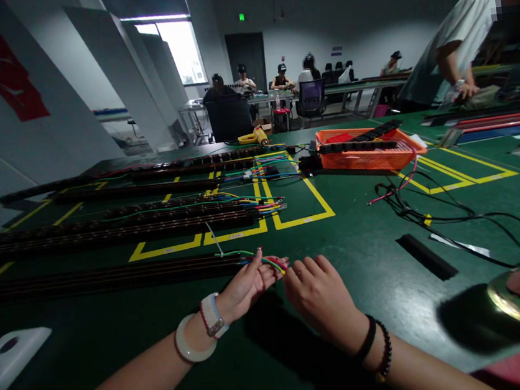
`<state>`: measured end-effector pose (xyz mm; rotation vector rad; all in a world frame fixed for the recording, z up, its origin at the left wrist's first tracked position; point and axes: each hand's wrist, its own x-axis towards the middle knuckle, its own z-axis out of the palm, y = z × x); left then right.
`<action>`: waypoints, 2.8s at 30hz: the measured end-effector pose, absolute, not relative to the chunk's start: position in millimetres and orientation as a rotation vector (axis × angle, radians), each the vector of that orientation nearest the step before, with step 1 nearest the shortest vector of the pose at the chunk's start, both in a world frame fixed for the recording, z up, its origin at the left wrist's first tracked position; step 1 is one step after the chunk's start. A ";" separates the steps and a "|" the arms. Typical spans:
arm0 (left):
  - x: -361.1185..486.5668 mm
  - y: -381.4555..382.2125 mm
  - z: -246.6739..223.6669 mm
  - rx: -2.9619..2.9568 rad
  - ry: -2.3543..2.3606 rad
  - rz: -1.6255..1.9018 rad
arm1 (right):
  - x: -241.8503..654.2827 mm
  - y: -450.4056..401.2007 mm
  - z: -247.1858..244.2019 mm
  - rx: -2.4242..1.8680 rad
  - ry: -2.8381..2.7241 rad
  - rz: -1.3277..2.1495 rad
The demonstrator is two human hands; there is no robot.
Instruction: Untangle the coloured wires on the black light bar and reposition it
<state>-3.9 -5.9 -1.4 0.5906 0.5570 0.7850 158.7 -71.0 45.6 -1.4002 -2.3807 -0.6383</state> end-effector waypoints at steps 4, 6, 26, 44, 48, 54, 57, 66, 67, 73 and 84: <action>-4.4 -7.2 0.7 0.609 0.608 0.770 | 175.3 -36.8 71.7 -1.488 -2.298 -0.636; -5.0 -6.8 -0.4 0.604 0.630 0.791 | 185.8 -10.7 69.4 -1.549 -2.272 -0.530; -4.7 -4.4 -4.5 0.597 0.608 0.797 | 213.0 12.9 18.9 -1.075 -2.377 -0.041; -5.8 -6.3 0.0 0.640 0.619 0.777 | 196.3 6.5 15.5 -1.350 -2.474 -0.058; -6.9 -6.1 -0.4 0.629 0.634 0.759 | 196.4 8.6 10.6 -1.411 -2.448 -0.082; -6.9 -5.4 -1.7 0.626 0.652 0.749 | 198.7 9.2 11.0 -1.366 -2.496 -0.096; -6.7 -5.8 -0.9 0.627 0.649 0.752 | 201.0 10.3 17.4 -1.293 -2.425 0.168; -6.6 -5.9 1.0 0.629 0.643 0.748 | 227.7 13.1 36.0 -1.356 -2.044 1.633; -6.7 -5.6 0.0 0.635 0.640 0.750 | 228.2 11.7 36.1 -1.298 -2.070 1.788; -6.5 -5.4 -2.1 0.673 0.629 0.755 | 218.8 4.6 32.3 -1.097 -2.177 2.067; -5.9 -19.8 11.9 1.125 0.756 0.318 | 224.9 7.7 32.1 -1.504 -2.499 1.293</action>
